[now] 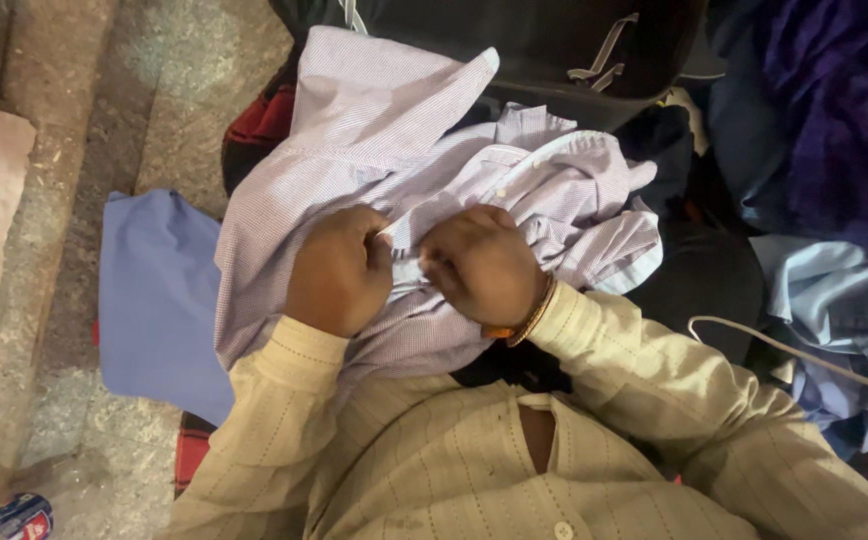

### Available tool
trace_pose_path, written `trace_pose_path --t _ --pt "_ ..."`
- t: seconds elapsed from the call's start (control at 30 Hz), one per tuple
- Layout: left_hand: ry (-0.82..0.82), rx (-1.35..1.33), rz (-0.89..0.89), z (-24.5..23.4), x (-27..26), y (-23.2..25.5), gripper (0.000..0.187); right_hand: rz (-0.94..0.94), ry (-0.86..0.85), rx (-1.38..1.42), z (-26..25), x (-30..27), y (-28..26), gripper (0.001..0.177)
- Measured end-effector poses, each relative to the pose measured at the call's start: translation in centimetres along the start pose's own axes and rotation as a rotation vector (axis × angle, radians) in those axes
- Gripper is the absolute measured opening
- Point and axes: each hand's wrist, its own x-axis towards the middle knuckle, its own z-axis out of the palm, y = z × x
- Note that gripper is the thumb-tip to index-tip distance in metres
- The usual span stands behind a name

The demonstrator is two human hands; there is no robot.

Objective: The person buttons a light-colored striped shirt and a purple plaid shirt, then folds them and places them into a suitcase. The task involves handling the shirts by hand to fasten buttons and fold the fabric neatly.

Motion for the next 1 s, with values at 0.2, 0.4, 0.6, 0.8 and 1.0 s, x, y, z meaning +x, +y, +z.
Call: trace_pose_path --t 0.2,0.4,0.6,0.8,1.0 --pt "-0.083 -0.2 -0.159 0.1 1.1 2.0 0.008 0.089 0.105 0.202 0.3 0.4 1.0 0.01" --pt "-0.058 -0.333 -0.163 1.2 2.0 1.7 0.01 0.201 0.031 0.344 -1.1 0.6 1.4 0.009" --pt "-0.159 -0.383 -0.195 1.7 1.9 0.6 0.009 -0.041 -0.1 0.213 -2.0 1.0 2.4 0.013" --pt "-0.227 -0.502 -0.297 1.5 1.5 0.2 0.01 0.092 0.062 0.302 -1.4 0.5 1.9 0.014" --pt "-0.273 -0.537 -0.358 1.2 1.5 0.1 0.011 0.123 0.033 0.328 -1.3 0.4 2.0 0.013"
